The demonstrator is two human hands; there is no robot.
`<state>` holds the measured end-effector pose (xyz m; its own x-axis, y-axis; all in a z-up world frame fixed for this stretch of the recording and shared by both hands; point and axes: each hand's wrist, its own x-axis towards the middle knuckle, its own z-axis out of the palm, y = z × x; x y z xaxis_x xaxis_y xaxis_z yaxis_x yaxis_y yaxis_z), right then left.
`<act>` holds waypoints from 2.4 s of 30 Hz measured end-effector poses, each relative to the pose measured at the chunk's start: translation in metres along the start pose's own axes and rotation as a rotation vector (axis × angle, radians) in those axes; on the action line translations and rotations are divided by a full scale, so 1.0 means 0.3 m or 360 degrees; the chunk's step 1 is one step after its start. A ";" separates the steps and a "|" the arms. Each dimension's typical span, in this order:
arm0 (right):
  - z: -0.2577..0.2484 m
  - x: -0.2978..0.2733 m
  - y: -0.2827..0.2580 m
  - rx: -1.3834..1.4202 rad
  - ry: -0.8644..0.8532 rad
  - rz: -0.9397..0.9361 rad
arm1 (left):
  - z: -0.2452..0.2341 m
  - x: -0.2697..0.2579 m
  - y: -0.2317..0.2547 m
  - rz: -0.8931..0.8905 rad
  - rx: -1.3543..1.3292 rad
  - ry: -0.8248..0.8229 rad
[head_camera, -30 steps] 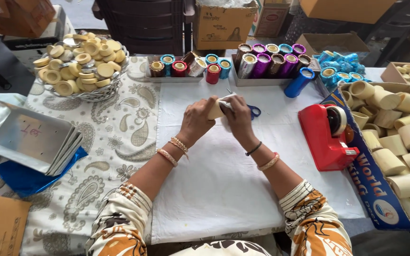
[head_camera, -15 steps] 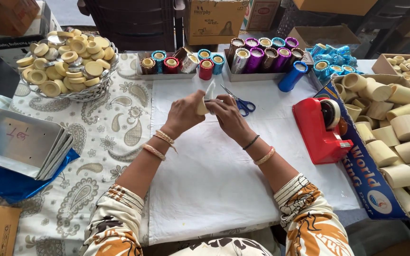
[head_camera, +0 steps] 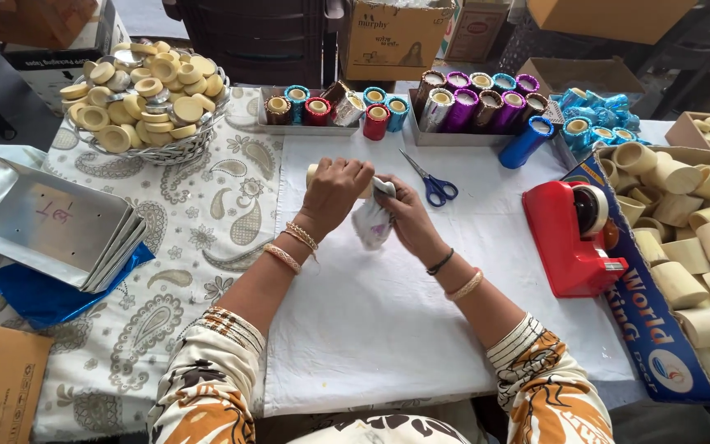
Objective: The person wraps a cylindrical object with a sheet of shiny purple foil. They use a tape dispenser to secure the foil around the cylinder and then fold the edges to create a neat finish.
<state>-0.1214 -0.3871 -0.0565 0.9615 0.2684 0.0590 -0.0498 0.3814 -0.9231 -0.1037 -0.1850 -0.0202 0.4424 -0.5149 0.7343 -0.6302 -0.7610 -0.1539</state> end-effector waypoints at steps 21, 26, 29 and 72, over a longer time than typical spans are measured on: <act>0.056 -0.063 -0.160 -0.2488 -0.0541 -0.1612 | -0.032 0.024 -0.046 -0.0362 -0.1373 -0.0788; 0.079 -0.069 -0.125 -0.2730 -0.0221 -0.1533 | -0.026 0.040 -0.008 -0.0315 -0.0895 -0.0439; 0.075 -0.050 -0.104 -0.2197 -0.0032 -0.1199 | -0.026 0.043 0.012 -0.0190 -0.0452 -0.0168; 0.044 -0.015 -0.048 -0.1594 0.0037 -0.0850 | 0.047 0.003 -0.005 -0.0440 -0.0781 -0.0527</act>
<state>-0.1286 -0.3822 -0.0384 0.8003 0.2633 0.5387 0.5966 -0.4396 -0.6714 -0.0935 -0.1900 -0.0285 0.7538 -0.4798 0.4489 -0.6483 -0.6547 0.3888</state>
